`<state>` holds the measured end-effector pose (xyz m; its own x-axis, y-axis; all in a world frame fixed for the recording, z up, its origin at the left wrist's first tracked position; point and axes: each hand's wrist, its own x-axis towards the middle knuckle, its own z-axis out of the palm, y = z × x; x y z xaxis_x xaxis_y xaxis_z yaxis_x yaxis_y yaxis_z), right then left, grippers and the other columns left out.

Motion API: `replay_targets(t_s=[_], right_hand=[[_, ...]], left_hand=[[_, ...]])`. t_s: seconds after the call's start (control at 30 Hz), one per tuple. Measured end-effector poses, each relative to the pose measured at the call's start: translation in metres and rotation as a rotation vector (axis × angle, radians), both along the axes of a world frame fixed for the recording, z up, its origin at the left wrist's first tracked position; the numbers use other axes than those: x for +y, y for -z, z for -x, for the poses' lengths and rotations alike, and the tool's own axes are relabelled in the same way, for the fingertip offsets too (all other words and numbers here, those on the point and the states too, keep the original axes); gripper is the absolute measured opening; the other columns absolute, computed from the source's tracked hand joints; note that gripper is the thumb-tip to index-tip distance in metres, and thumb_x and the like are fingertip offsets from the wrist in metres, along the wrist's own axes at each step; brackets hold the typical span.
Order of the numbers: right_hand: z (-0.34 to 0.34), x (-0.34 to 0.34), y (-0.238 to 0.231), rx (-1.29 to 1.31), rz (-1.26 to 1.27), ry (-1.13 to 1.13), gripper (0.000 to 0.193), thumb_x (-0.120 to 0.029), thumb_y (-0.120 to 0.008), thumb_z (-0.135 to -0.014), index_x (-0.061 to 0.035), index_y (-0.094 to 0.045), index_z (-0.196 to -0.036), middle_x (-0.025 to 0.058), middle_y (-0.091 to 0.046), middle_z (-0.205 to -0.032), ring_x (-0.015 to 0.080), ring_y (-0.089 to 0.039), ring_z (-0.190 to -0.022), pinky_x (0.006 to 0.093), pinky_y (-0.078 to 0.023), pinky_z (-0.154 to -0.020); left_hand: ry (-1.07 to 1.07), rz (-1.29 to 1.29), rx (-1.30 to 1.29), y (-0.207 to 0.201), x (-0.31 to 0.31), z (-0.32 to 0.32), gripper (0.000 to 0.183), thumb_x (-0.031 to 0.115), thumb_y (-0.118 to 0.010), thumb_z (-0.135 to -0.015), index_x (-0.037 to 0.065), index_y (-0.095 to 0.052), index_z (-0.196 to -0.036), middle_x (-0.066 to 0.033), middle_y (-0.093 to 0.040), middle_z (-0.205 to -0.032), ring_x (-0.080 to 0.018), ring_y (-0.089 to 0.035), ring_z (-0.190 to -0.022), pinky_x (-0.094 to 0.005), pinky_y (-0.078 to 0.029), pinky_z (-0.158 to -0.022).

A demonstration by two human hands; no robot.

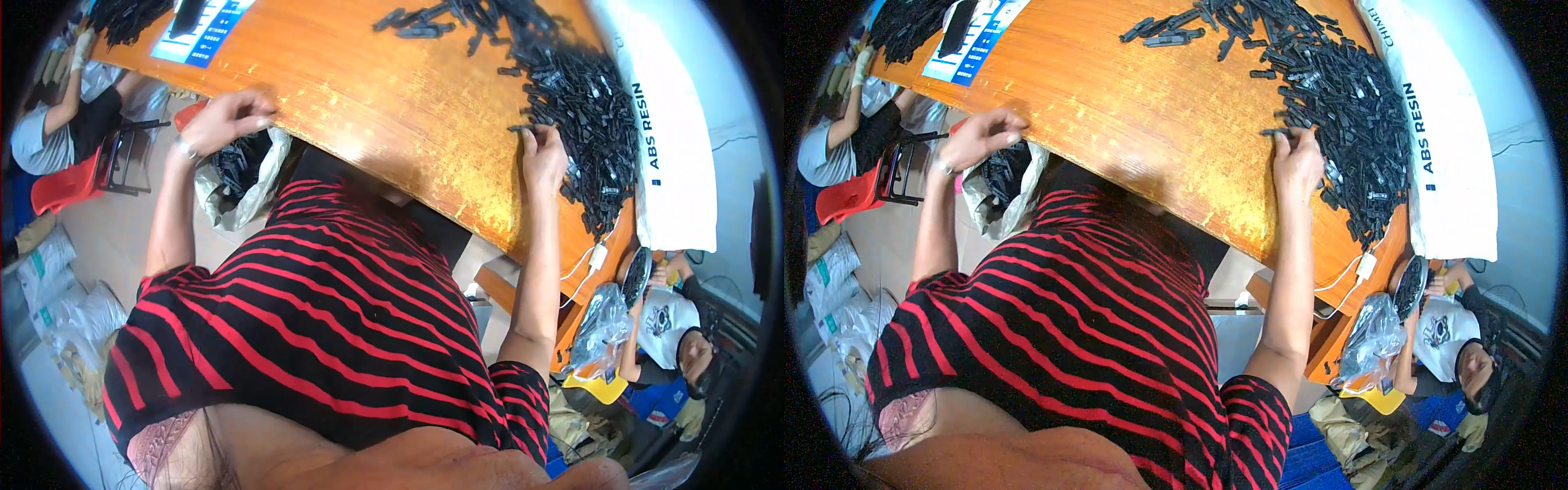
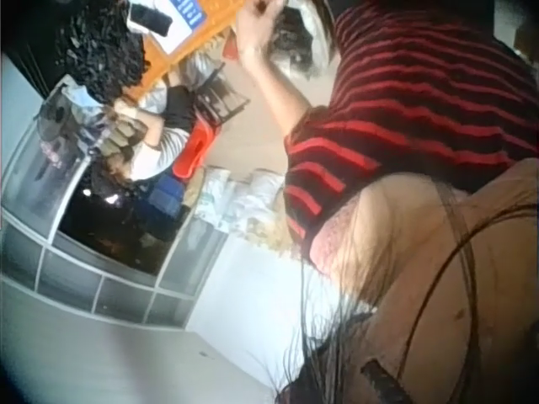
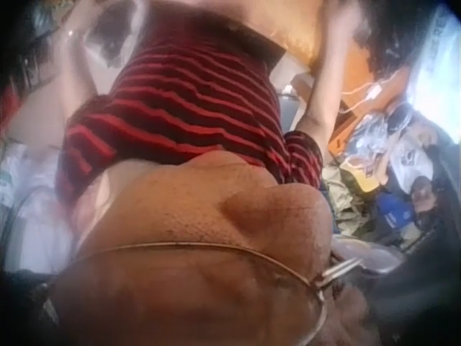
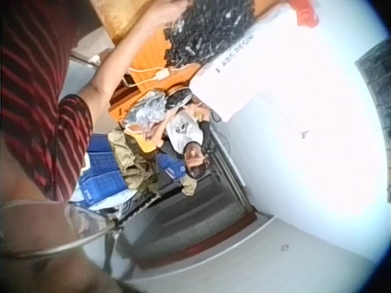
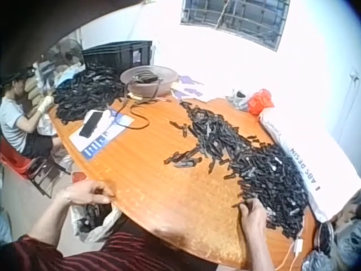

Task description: The person assembles and sorts small black plastic mechanical components by hand at a workbench.

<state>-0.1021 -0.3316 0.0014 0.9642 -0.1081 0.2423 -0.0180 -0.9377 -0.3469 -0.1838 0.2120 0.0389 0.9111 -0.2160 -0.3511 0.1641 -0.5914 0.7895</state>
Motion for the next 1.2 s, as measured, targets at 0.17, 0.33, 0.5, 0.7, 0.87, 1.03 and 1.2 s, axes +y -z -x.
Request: replay_targets(t_s=[0.17, 0.33, 0.5, 0.7, 0.87, 1.03, 1.2], right_hand=[[-0.003, 0.042, -0.012, 0.109, -0.451, -0.005, 0.025, -0.02, -0.073, -0.091, -0.0005, -0.071, -0.106, 0.0126, -0.073, -0.085, 0.0219, -0.071, -0.079, 0.0357, -0.055, -0.073], [0.011, 0.037, -0.017, 0.038, -0.195, -0.065, 0.021, -0.018, -0.073, -0.09, -0.003, -0.071, -0.104, 0.0137, -0.073, -0.091, 0.0262, -0.071, -0.084, 0.0381, -0.055, -0.075], [0.026, 0.05, -0.012, -0.004, -0.079, -0.176, 0.016, -0.019, -0.073, -0.089, -0.0061, -0.072, -0.097, 0.0161, -0.071, -0.094, 0.0338, -0.069, -0.086, 0.0418, -0.054, -0.076], [0.024, 0.086, -0.012, 0.085, 0.048, -0.114, 0.037, -0.036, -0.077, -0.086, -0.0048, -0.064, -0.102, 0.0157, -0.07, -0.089, 0.0372, -0.069, -0.081, 0.0446, -0.054, -0.071], [0.023, 0.09, -0.015, 0.111, 0.095, -0.104, 0.034, -0.028, -0.078, -0.085, -0.0041, -0.057, -0.098, 0.0198, -0.069, -0.089, 0.0387, -0.069, -0.08, 0.0466, -0.054, -0.07], [0.03, 0.082, -0.017, 0.079, 0.158, -0.176, 0.023, -0.014, -0.071, -0.086, -0.0029, -0.056, -0.1, 0.0225, -0.068, -0.089, 0.0408, -0.069, -0.078, 0.0493, -0.054, -0.069], [0.036, 0.092, -0.025, 0.088, 0.185, -0.198, 0.022, -0.014, -0.069, -0.088, -0.0042, -0.059, -0.104, 0.0224, -0.07, -0.089, 0.0405, -0.069, -0.079, 0.0491, -0.055, -0.07]], left_hand=[[0.11, 0.059, -0.177, 0.008, -0.062, -0.054, 0.02, 0.018, -0.067, -0.097, 0.001, -0.064, -0.107, 0.0029, -0.058, -0.092, -0.0046, -0.055, -0.09, -0.0248, -0.049, -0.083], [0.017, -0.385, -0.716, 0.025, -0.109, -0.116, 0.029, 0.021, -0.07, -0.092, 0.005, -0.066, -0.116, -0.0101, -0.068, -0.101, -0.0277, -0.066, -0.097, -0.0396, -0.052, -0.087], [-0.058, -0.42, -0.859, 0.035, -0.142, -0.148, 0.033, 0.026, -0.071, -0.09, 0.009, -0.067, -0.118, -0.0134, -0.064, -0.11, -0.0344, -0.059, -0.112, -0.0455, -0.049, -0.095], [-0.101, -0.436, -0.842, 0.053, -0.156, -0.161, 0.015, 0.022, -0.071, -0.089, 0.011, -0.07, -0.099, -0.0081, -0.064, -0.103, -0.0298, -0.059, -0.107, -0.0424, -0.05, -0.092], [-0.132, -0.425, -0.864, 0.057, -0.156, -0.15, 0.011, 0.019, -0.072, -0.087, 0.011, -0.07, -0.095, -0.0071, -0.064, -0.102, -0.0293, -0.059, -0.105, -0.0413, -0.05, -0.092], [-0.132, -0.406, -0.817, 0.053, -0.151, -0.151, 0.014, 0.021, -0.073, -0.088, 0.009, -0.069, -0.094, -0.0084, -0.065, -0.099, -0.03, -0.061, -0.103, -0.0428, -0.051, -0.088], [-0.201, -0.377, -0.737, 0.042, -0.156, -0.164, 0.021, 0.026, -0.072, -0.089, 0.007, -0.07, -0.098, -0.0118, -0.068, -0.101, -0.0313, -0.063, -0.101, -0.046, -0.052, -0.087]])
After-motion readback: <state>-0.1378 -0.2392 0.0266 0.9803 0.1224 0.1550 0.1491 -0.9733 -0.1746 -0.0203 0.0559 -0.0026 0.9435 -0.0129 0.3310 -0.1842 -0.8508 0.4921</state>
